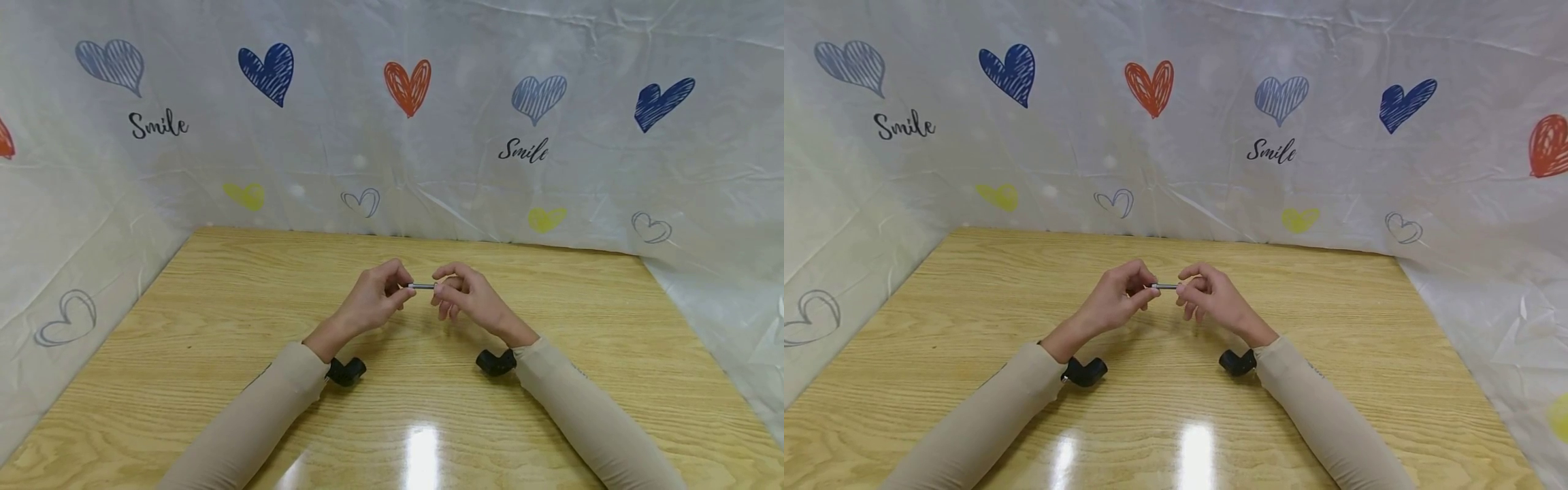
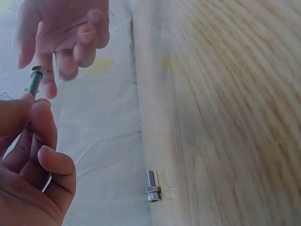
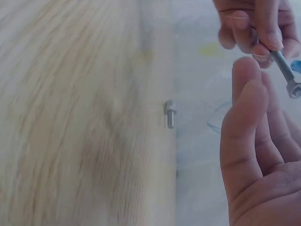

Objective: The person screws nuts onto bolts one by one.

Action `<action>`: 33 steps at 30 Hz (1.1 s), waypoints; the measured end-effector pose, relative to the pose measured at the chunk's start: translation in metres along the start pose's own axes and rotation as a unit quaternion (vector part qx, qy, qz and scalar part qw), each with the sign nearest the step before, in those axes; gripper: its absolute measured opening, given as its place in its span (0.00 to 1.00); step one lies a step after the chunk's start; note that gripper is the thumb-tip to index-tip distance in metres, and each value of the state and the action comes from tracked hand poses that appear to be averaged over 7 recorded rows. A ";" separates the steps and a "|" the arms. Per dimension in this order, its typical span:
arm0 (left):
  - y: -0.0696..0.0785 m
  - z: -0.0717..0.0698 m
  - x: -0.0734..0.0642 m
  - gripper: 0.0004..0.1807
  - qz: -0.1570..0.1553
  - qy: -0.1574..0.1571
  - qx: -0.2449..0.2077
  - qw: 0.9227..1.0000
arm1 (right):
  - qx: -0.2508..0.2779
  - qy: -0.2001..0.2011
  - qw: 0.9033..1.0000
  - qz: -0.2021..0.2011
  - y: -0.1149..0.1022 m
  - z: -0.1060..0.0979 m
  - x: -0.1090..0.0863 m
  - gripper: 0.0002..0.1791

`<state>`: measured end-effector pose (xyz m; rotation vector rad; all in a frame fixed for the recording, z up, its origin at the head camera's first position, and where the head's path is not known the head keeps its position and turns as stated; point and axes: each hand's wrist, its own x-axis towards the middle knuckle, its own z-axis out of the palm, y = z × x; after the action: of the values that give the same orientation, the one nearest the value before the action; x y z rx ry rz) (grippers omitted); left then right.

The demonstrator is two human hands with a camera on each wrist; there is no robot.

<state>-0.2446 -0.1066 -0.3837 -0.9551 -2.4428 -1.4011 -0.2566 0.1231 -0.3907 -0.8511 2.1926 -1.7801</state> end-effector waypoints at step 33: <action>-0.003 -0.002 -0.001 0.03 -0.006 0.004 0.003 1.000 | 0.062 0.021 0.998 0.023 0.002 0.007 0.010 0.21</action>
<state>-0.2463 -0.1093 -0.3855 -0.9325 -2.4503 -1.3984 -0.2619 0.1126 -0.3926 -0.7370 2.0828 -1.9066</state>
